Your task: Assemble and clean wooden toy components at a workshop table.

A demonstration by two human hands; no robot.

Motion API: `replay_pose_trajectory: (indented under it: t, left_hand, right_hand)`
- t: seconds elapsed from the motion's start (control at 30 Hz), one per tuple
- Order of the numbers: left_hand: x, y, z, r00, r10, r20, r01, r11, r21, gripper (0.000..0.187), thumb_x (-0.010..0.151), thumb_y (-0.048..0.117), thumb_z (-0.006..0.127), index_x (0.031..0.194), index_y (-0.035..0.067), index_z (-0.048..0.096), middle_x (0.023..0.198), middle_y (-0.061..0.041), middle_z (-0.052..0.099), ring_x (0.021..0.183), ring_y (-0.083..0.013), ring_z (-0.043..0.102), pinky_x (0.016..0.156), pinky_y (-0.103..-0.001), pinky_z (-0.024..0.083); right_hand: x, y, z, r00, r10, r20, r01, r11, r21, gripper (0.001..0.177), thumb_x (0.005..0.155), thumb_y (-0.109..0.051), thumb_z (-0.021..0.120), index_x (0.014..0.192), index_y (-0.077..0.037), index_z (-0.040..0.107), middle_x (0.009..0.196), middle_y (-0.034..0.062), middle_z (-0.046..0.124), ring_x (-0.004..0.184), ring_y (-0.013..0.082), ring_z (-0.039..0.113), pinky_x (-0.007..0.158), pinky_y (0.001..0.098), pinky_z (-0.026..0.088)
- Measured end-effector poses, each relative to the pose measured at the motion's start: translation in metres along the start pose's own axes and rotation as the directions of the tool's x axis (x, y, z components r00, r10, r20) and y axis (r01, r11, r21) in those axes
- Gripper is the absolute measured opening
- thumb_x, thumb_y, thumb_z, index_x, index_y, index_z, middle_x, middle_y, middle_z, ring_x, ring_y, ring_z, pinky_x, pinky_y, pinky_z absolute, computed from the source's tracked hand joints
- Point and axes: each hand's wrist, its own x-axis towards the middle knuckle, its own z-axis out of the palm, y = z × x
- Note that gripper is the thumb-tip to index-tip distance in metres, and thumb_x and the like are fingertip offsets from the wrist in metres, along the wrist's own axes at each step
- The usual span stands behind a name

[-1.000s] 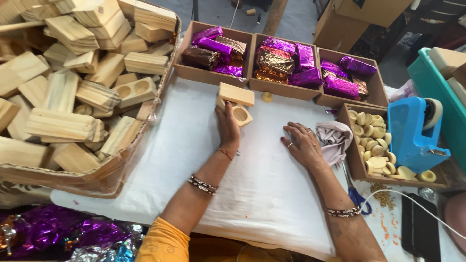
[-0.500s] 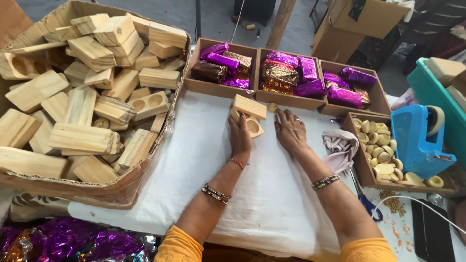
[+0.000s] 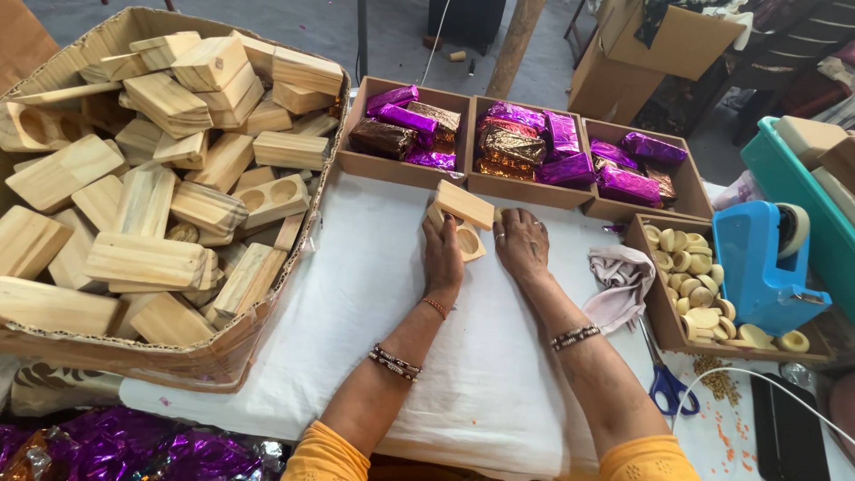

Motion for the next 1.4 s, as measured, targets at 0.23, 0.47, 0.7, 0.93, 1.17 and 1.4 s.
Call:
replay_pose_trajectory:
  t: [0.23, 0.47, 0.7, 0.93, 1.17, 1.4]
  left_hand:
    - [-0.001, -0.002, 0.0, 0.998, -0.04, 0.052, 0.034, 0.994, 0.106, 0.062, 0.101, 0.043, 0.046, 0.149, 0.006, 0.037, 0.137, -0.021, 0.06, 0.122, -0.0324, 0.062, 0.1, -0.041, 0.05]
    - [-0.02, -0.029, 0.024, 0.962, -0.097, 0.256, 0.052, 0.983, 0.177, 0.066, 0.1, 0.049, 0.049, 0.152, 0.01, 0.035, 0.14, -0.019, 0.058, 0.128, -0.0313, 0.058, 0.105, -0.04, 0.046]
    - [-0.018, -0.046, 0.023, 0.94, -0.152, 0.304, 0.122, 0.986, 0.114, 0.067, 0.1, 0.051, 0.049, 0.151, 0.01, 0.039, 0.141, -0.018, 0.057, 0.13, -0.0289, 0.056, 0.106, -0.038, 0.046]
    - [-0.011, -0.044, 0.021, 0.941, -0.178, 0.286, 0.191, 0.981, -0.017, 0.066, 0.101, 0.053, 0.049, 0.15, 0.009, 0.039, 0.144, -0.015, 0.053, 0.131, -0.0247, 0.052, 0.106, -0.036, 0.046]
    - [-0.023, -0.018, 0.021, 0.884, -0.222, 0.412, 0.291, 0.95, -0.112, 0.052, 0.104, 0.047, 0.045, 0.139, 0.009, 0.046, 0.129, -0.01, 0.058, 0.115, -0.0175, 0.061, 0.091, -0.032, 0.056]
    - [-0.018, -0.029, 0.019, 0.898, -0.167, 0.407, 0.21, 0.976, -0.063, 0.054, 0.104, 0.047, 0.048, 0.142, 0.008, 0.046, 0.13, -0.011, 0.058, 0.113, -0.0163, 0.062, 0.089, -0.029, 0.058]
  right_hand:
    - [-0.056, 0.008, -0.034, 0.988, -0.151, -0.02, 0.152, 0.985, 0.079, 0.031, 0.097, -0.026, 0.062, 0.118, -0.004, 0.066, 0.121, 0.0156, 0.067, 0.111, 0.035, 0.063, 0.098, 0.0472, 0.046]
    - [-0.075, 0.029, -0.047, 0.994, -0.078, 0.082, 0.069, 0.993, 0.098, 0.024, 0.095, -0.025, 0.067, 0.111, -0.007, 0.067, 0.11, 0.0112, 0.07, 0.102, 0.0333, 0.068, 0.09, 0.0443, 0.053]
    - [-0.071, 0.051, -0.058, 0.985, 0.17, 0.014, -0.169, 0.967, 0.192, 0.024, 0.092, -0.029, 0.073, 0.108, -0.011, 0.072, 0.113, 0.0113, 0.072, 0.101, 0.0323, 0.07, 0.086, 0.043, 0.054]
    - [-0.079, 0.014, -0.079, 0.892, -0.162, -0.423, 0.323, 0.883, 0.342, 0.023, 0.093, -0.011, 0.075, 0.113, -0.007, 0.066, 0.125, 0.0107, 0.071, 0.115, 0.0309, 0.07, 0.095, 0.0402, 0.056]
    - [-0.085, -0.006, -0.094, 0.803, -0.505, -0.317, 0.581, 0.783, 0.223, 0.026, 0.084, -0.009, 0.077, 0.109, -0.009, 0.068, 0.123, 0.0078, 0.07, 0.127, 0.033, 0.061, 0.099, 0.0437, 0.054]
    - [-0.084, -0.004, -0.094, 0.817, -0.522, -0.244, 0.571, 0.792, 0.218, 0.022, 0.085, -0.01, 0.074, 0.107, -0.011, 0.072, 0.129, 0.0079, 0.067, 0.133, 0.0338, 0.056, 0.103, 0.0464, 0.051]
